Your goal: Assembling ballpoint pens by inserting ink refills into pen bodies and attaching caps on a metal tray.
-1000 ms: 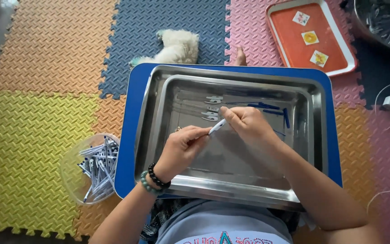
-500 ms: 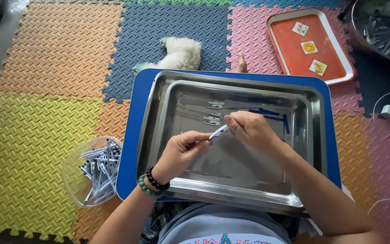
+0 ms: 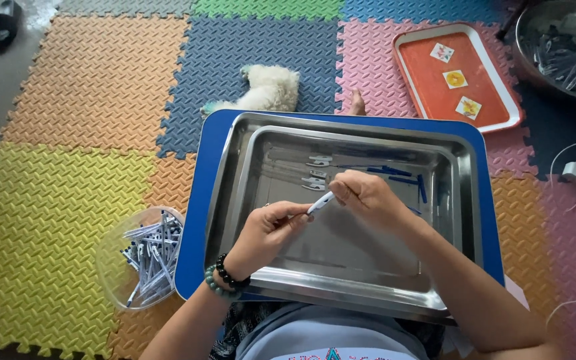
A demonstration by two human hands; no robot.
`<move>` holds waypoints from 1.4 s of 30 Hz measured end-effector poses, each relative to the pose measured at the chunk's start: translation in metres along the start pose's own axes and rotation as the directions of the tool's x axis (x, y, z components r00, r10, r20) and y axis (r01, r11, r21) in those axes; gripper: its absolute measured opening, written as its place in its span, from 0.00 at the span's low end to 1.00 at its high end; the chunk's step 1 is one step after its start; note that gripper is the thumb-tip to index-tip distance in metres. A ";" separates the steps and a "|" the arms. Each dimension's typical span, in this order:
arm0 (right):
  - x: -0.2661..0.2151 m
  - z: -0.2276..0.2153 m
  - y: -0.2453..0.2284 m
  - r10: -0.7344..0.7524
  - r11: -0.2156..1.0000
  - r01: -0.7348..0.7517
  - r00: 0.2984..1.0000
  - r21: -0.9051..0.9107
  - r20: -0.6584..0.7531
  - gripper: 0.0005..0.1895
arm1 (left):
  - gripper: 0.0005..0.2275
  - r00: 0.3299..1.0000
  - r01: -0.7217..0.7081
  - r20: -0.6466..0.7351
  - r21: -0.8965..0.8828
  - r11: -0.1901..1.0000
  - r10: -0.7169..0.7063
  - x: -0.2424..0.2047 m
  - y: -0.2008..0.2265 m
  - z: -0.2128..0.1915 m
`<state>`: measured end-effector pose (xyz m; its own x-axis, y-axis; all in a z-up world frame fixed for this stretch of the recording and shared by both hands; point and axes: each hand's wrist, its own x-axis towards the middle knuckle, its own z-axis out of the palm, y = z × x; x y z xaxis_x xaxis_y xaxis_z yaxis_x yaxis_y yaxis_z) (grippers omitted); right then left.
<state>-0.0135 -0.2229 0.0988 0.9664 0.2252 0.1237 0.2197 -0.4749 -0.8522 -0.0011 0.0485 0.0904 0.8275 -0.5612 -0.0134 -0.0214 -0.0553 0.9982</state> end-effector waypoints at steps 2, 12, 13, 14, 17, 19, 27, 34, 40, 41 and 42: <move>0.000 -0.002 0.003 -0.109 0.991 0.107 0.994 -0.078 -0.013 0.28 | 0.11 1.000 0.015 0.003 -0.010 1.000 -0.015 -0.001 -0.006 0.001; -0.004 0.000 -0.004 0.251 0.967 -0.251 0.968 -0.036 -0.001 0.37 | 0.12 0.998 -0.064 -0.015 0.095 0.993 0.065 -0.001 0.006 0.008; -0.004 -0.001 -0.007 0.251 0.967 -0.251 0.968 -0.036 -0.002 0.37 | 0.12 0.998 -0.064 -0.013 0.096 0.993 0.065 -0.002 0.008 0.008; -0.004 -0.002 -0.009 0.316 0.946 -0.319 0.948 0.060 0.045 0.36 | 0.12 0.996 -0.081 -0.016 0.142 0.987 0.084 -0.002 0.009 0.008; -0.003 -0.002 -0.009 0.410 0.890 -0.427 0.903 0.161 0.126 0.36 | 0.11 0.982 -0.170 -0.015 0.343 0.924 0.187 -0.005 0.021 0.010; -0.001 -0.001 -0.007 0.443 0.869 -0.466 0.883 0.165 0.156 0.36 | 0.11 0.963 -0.234 -0.002 0.489 0.840 0.270 -0.006 0.031 0.010; -0.004 -0.009 -0.016 0.338 0.873 -0.258 0.932 -0.414 0.132 0.27 | 0.11 0.991 -0.121 -0.036 0.136 0.983 0.127 -0.007 -0.010 0.007; -0.012 -0.010 0.000 -0.147 0.844 0.182 0.983 -0.504 0.109 0.13 | 0.11 1.000 -0.005 0.029 0.057 0.998 0.004 -0.011 -0.015 -0.002; -0.017 -0.009 0.015 -0.063 0.961 0.087 0.993 -0.263 0.100 0.22 | 0.12 0.999 -0.006 0.036 0.064 0.998 0.004 -0.013 -0.009 0.000; -0.017 -0.009 0.015 -0.006 0.968 0.037 0.992 -0.250 0.123 0.24 | 0.11 0.999 0.012 0.036 0.068 0.998 -0.014 -0.014 -0.007 0.000; -0.018 -0.010 0.015 0.050 0.971 -0.013 0.988 -0.239 0.147 0.26 | 0.11 0.999 0.029 0.037 0.071 0.997 -0.032 -0.015 -0.006 0.000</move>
<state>-0.0260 -0.2423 0.0888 0.9462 0.3236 0.0052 0.2321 -0.6673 -0.7077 -0.0131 0.0571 0.0850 0.8064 -0.5895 -0.0473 -0.0371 -0.1303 0.9908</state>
